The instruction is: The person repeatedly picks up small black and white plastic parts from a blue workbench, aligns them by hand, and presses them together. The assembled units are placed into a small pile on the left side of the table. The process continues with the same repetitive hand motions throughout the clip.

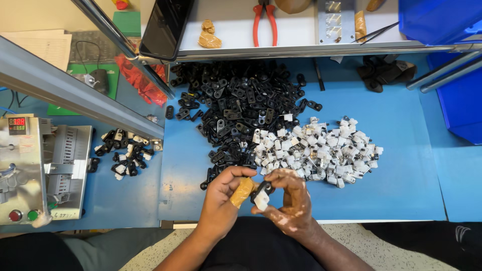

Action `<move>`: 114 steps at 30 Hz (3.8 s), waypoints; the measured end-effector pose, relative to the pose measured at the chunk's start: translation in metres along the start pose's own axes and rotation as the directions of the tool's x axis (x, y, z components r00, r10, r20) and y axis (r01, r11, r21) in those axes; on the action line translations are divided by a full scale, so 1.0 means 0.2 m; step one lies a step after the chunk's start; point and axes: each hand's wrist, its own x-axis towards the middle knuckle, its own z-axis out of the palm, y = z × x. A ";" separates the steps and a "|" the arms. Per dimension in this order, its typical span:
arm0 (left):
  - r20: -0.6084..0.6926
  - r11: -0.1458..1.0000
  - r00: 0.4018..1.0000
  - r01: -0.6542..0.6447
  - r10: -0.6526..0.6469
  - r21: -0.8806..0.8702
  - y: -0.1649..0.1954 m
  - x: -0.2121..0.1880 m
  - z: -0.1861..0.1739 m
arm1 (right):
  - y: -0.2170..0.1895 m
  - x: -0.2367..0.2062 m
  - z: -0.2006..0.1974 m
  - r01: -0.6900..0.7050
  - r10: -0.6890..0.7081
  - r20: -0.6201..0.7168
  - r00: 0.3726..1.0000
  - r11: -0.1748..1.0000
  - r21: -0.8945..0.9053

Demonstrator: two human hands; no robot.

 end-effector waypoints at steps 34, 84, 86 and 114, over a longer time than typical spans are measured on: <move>-0.347 0.616 0.921 0.170 0.178 0.769 -0.25 0.01 -0.44 | 0.29 -0.17 -0.18 -0.397 0.825 -0.027 0.565 0.243 -0.885; -0.331 0.895 0.928 0.285 -0.169 0.343 -0.20 -0.06 -0.24 | 0.17 -0.21 -0.23 -0.878 0.881 -0.117 0.459 0.430 -0.209; -0.352 0.893 0.910 0.332 -0.218 0.305 -0.20 -0.06 -0.24 | 0.16 -0.20 -0.23 -0.890 0.895 -0.144 0.423 0.380 -0.254; -0.260 0.914 0.885 0.404 -0.386 0.018 -0.20 -0.04 -0.20 | 0.04 -0.10 -0.13 -0.836 0.889 -0.052 0.455 0.407 -0.367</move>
